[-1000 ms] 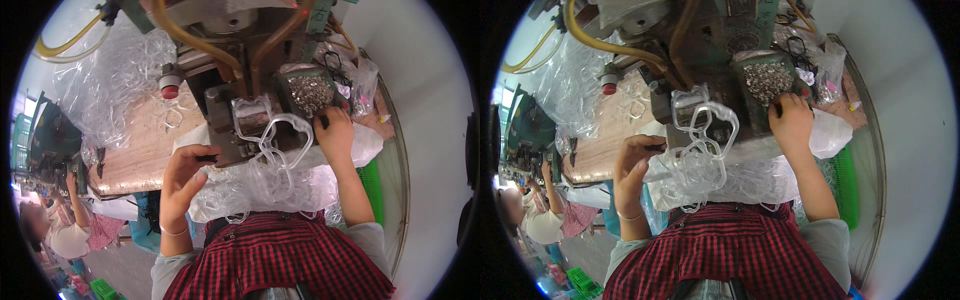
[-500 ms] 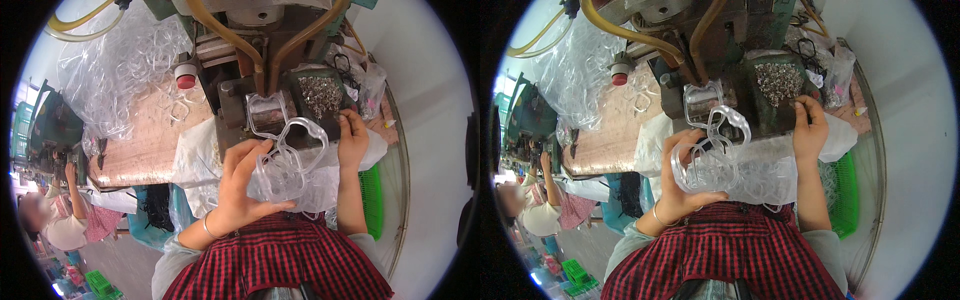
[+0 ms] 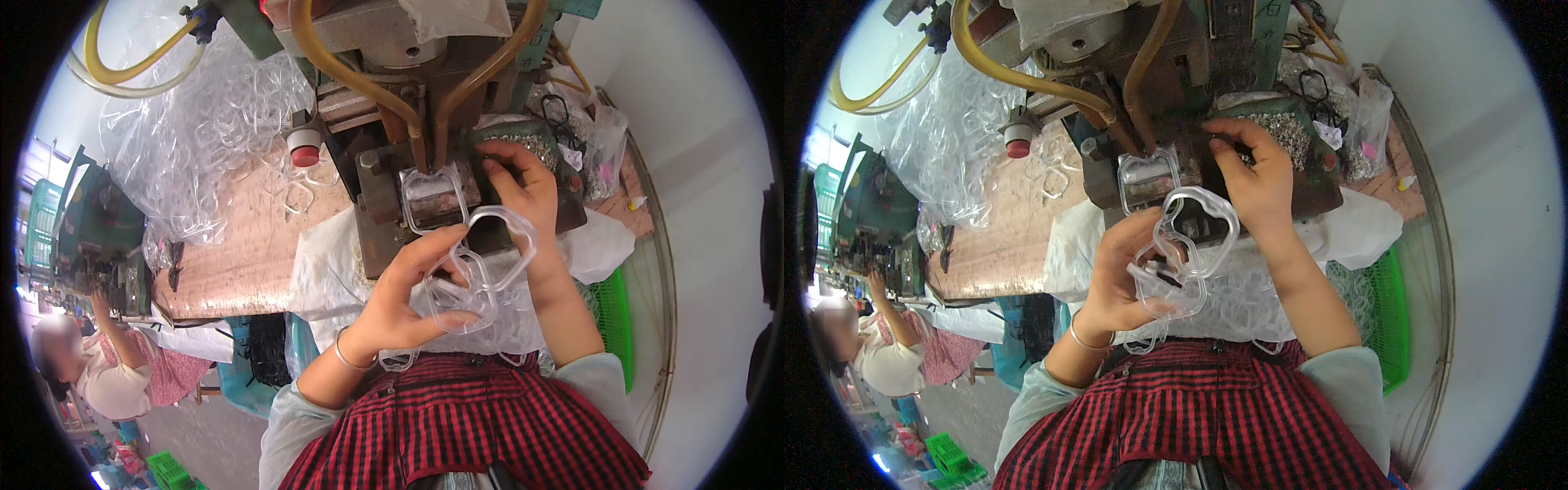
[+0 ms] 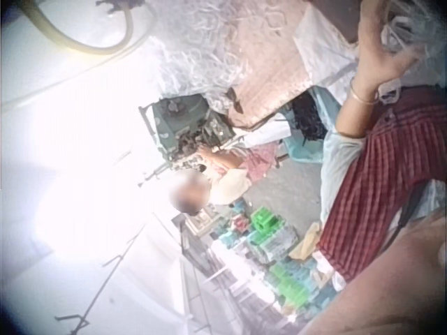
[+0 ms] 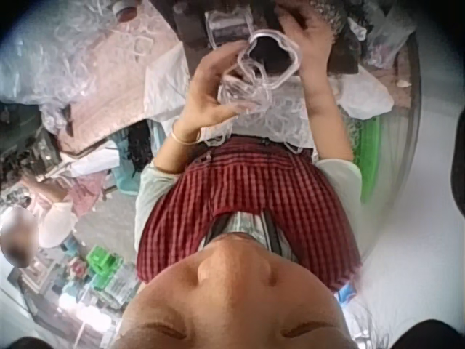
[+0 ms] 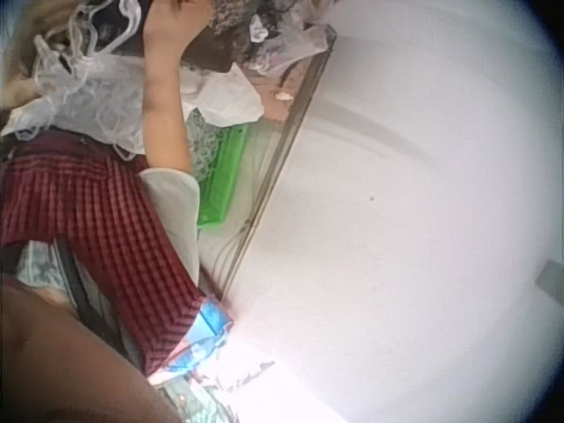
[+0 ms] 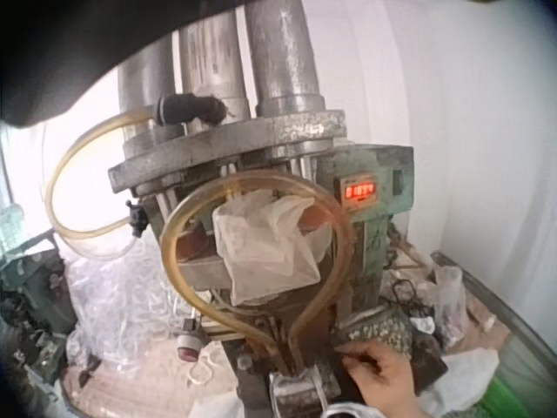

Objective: The person repeatedly places small clear plastic frames into a press machine, activates the press, removes the frames, and sets them aside. The person also briefly handles a small white plastic piece and a metal component near the machine.

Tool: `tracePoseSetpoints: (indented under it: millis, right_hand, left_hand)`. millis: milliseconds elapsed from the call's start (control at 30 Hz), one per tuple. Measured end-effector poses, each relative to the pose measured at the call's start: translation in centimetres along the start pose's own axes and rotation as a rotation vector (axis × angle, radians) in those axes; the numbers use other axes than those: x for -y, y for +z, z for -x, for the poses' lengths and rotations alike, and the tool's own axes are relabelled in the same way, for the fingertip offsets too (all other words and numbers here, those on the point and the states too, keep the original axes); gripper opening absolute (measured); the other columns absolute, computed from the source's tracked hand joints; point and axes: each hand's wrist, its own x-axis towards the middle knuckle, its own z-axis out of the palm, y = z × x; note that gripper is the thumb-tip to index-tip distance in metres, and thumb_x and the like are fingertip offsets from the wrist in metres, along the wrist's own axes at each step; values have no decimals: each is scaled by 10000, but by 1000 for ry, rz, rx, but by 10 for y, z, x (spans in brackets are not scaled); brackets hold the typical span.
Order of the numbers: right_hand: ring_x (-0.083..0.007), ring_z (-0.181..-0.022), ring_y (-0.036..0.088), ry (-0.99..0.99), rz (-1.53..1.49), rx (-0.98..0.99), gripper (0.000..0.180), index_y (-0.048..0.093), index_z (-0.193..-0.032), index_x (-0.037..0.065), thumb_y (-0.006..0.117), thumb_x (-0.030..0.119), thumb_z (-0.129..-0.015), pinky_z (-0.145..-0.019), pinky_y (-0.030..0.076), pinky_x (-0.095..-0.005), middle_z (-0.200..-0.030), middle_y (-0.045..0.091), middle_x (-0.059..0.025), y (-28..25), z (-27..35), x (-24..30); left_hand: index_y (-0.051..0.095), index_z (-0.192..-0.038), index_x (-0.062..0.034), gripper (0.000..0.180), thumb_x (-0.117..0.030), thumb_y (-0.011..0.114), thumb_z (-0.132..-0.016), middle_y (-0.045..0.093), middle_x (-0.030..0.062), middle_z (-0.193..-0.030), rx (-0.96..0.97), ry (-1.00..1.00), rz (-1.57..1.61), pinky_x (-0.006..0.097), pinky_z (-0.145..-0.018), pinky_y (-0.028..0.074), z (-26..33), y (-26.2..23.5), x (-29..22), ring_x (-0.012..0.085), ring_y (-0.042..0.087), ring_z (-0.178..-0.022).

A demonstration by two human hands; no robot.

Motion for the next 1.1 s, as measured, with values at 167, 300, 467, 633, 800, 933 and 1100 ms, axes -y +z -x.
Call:
tracePoseSetpoints:
  millis: [167,300,467,633,800,933,1100]
  right_hand:
    - [-100,-880,617,134,-3,-88,158,715,-1050,-1,682,52,-905,-811,479,-244,-963,711,-44,-29,8,-20]
    - [-121,-874,626,183,-143,-48,177,728,-1057,6,703,13,-882,-794,480,-241,-935,709,-51,-38,34,-3]
    - [-133,-846,632,-179,-25,45,231,724,-1053,7,737,5,-823,-794,494,-256,-920,678,-50,10,6,38]
    - [-108,-905,591,1,-353,69,471,564,-1260,5,716,-62,-819,-869,478,-256,-899,617,-16,45,3,48]
    - [-108,-976,601,106,-565,34,457,547,-1250,-2,699,-103,-831,-903,463,-261,-878,653,-24,48,7,53]
    - [-112,-979,615,159,-604,68,449,546,-1248,-6,688,-115,-836,-905,463,-250,-901,682,-33,46,5,53]
    - [-113,-1018,624,322,-782,76,419,561,-1262,-18,574,-145,-863,-935,474,-245,-1041,692,-80,38,6,72]
  left_hand:
    - [681,-1239,-57,526,-201,855,-763,681,146,-1204,233,78,-184,318,-807,539,-3,-13,-14,239,666,-926]
    - [754,-1084,-65,274,-179,789,-837,705,133,-968,544,39,19,344,-588,500,9,-24,-44,291,683,-797]
    - [714,-1192,-74,295,-115,721,-900,720,120,-1043,1108,-333,-37,327,-644,519,-36,-76,-91,258,688,-827]
    - [700,-1179,17,334,-118,766,-881,743,147,-1037,1123,-406,-201,296,-699,569,-105,-109,-144,228,733,-873]
    - [726,-1065,72,351,-112,848,-792,756,169,-959,787,-272,-239,300,-732,567,-119,-110,-133,233,747,-849]
    - [744,-992,72,322,-120,864,-762,756,172,-922,723,-368,-221,299,-734,562,-118,-106,-139,233,745,-833]
    - [724,-1040,57,268,-35,817,-806,747,123,-902,918,-286,-233,288,-687,544,-122,-111,-135,173,712,-792]
